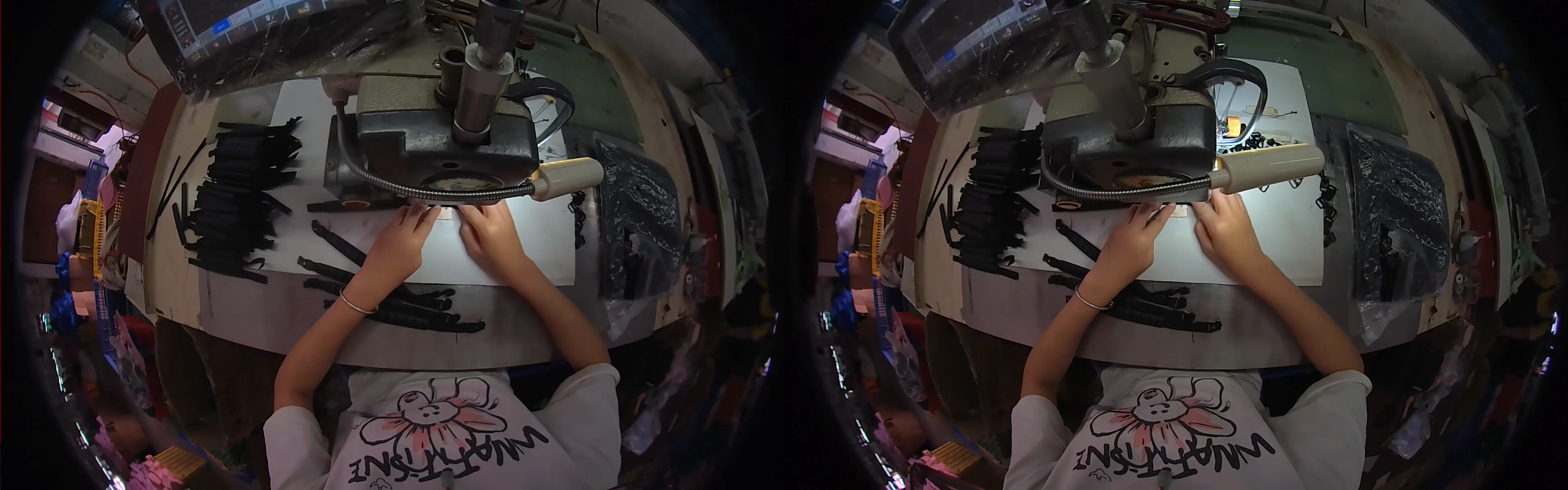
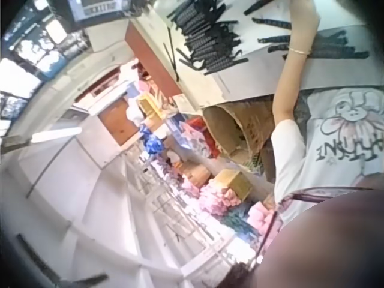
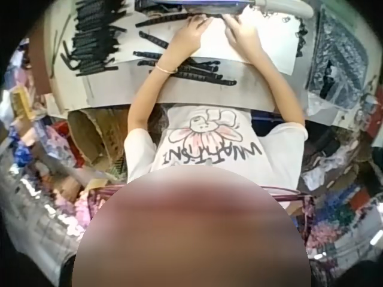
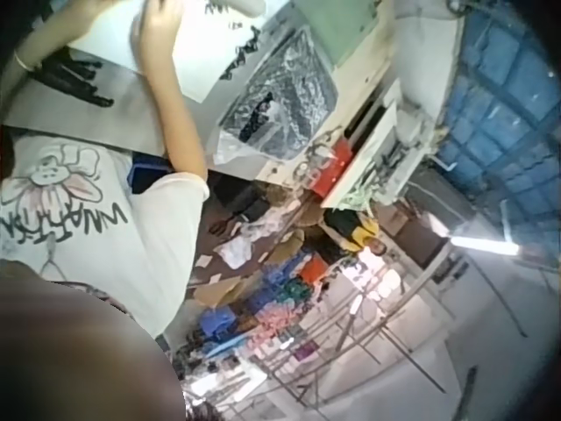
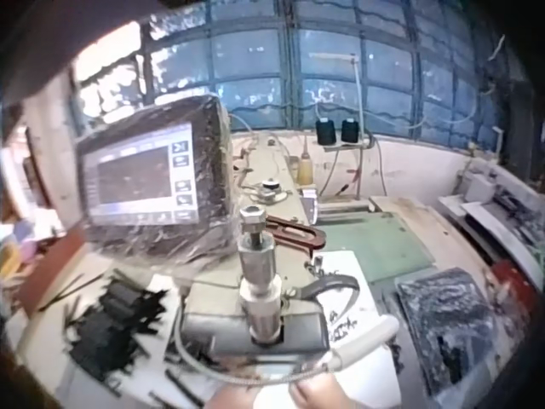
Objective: Assembling small leather straps by attaching buckles using a specialized machine.
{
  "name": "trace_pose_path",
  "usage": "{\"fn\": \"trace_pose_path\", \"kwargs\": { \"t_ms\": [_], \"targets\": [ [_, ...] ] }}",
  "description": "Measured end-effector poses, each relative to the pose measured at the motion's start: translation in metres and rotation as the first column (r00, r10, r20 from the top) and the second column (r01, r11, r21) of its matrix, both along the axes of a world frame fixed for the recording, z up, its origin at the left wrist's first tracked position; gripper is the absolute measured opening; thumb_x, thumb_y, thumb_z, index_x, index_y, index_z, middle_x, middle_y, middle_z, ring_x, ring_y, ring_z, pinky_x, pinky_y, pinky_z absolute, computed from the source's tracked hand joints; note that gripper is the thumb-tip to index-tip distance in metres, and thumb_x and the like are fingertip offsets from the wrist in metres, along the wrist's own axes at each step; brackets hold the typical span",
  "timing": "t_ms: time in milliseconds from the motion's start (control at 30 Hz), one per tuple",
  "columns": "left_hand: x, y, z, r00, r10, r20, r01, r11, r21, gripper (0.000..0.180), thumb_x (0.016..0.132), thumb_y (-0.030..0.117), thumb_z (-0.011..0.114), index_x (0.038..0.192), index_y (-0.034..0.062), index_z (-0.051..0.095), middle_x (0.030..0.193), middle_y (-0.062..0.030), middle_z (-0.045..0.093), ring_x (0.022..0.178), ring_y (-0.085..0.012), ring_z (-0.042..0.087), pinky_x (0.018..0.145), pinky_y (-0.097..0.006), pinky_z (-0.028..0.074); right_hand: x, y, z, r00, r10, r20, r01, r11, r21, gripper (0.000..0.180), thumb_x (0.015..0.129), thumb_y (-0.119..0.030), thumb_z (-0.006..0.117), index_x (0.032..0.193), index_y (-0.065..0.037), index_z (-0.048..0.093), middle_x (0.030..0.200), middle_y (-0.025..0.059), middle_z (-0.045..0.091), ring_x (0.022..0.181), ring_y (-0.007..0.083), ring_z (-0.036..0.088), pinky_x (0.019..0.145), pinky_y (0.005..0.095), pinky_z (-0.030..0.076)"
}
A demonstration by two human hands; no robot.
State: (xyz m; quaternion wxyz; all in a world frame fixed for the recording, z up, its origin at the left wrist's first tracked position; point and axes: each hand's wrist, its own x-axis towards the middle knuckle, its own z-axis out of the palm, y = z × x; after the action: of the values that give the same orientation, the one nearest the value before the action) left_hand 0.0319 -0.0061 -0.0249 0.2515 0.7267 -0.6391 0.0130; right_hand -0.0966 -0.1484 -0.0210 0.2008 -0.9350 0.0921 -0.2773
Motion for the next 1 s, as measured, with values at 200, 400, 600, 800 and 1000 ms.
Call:
{"fn": "trace_pose_path", "kwargs": {
  "t_ms": [200,400,600,800,1000],
  "targets": [
    [-0.003,-0.002,0.007,0.989,0.040,-0.140,-0.050,0.996,-0.073,0.036,0.077,-0.003,0.051,0.111,0.0026,0.059,0.107,-0.0158,0.055,0.097,-0.0303,0.053,0.080,-0.034,0.048,0.003,-0.029,-0.007,0.989,0.146,-0.030,-0.139,0.976,0.165,0.011,0.079,-0.009,0.062,0.082,0.001,0.056,0.083,0.0134,0.052,0.081,0.0300,0.051,0.072,0.0389,0.042],
    [-0.025,0.009,0.031,0.088,0.098,-0.991,0.034,0.994,0.101,0.034,0.094,0.021,0.046,0.121,0.0003,0.052,0.107,-0.0122,0.060,0.085,-0.0141,0.060,0.077,-0.026,0.052,0.011,-0.024,0.001,0.971,0.190,0.143,-0.167,0.974,-0.155,0.013,0.072,-0.006,0.066,0.073,-0.002,0.053,0.069,0.0093,0.046,0.063,0.0261,0.050,0.056,0.0354,0.043],
    [-0.037,0.037,0.027,-0.470,0.214,-0.857,0.028,0.973,0.228,0.030,0.095,0.026,0.043,0.104,0.0000,0.054,0.095,-0.0100,0.061,0.084,-0.0195,0.063,0.074,-0.031,0.054,-0.005,0.025,0.040,0.919,0.349,0.182,-0.339,0.937,-0.086,0.009,0.067,-0.004,0.065,0.071,-0.004,0.056,0.067,0.0057,0.050,0.055,0.0201,0.049,0.048,0.0311,0.040],
    [-0.039,0.072,0.038,-0.437,0.284,-0.854,0.064,0.956,0.285,0.031,0.094,0.024,0.044,0.106,-0.0027,0.055,0.099,-0.0133,0.063,0.071,-0.0131,0.062,0.065,-0.025,0.055,0.075,0.077,0.028,0.979,0.193,0.071,-0.205,0.907,0.367,0.018,0.085,-0.017,0.056,0.085,0.001,0.058,0.077,0.0166,0.057,0.069,0.0332,0.057,0.061,0.0403,0.046],
    [-0.035,0.092,0.044,-0.281,0.362,-0.889,0.055,0.931,0.361,0.033,0.092,0.025,0.048,0.108,-0.0028,0.057,0.090,-0.0122,0.065,0.059,-0.0094,0.059,0.055,-0.019,0.051,0.167,0.084,-0.053,0.967,0.207,0.147,-0.232,0.955,0.182,0.016,0.086,-0.013,0.045,0.087,-0.001,0.055,0.078,0.0172,0.056,0.075,0.0315,0.057,0.066,0.0374,0.044]
  ]
}}
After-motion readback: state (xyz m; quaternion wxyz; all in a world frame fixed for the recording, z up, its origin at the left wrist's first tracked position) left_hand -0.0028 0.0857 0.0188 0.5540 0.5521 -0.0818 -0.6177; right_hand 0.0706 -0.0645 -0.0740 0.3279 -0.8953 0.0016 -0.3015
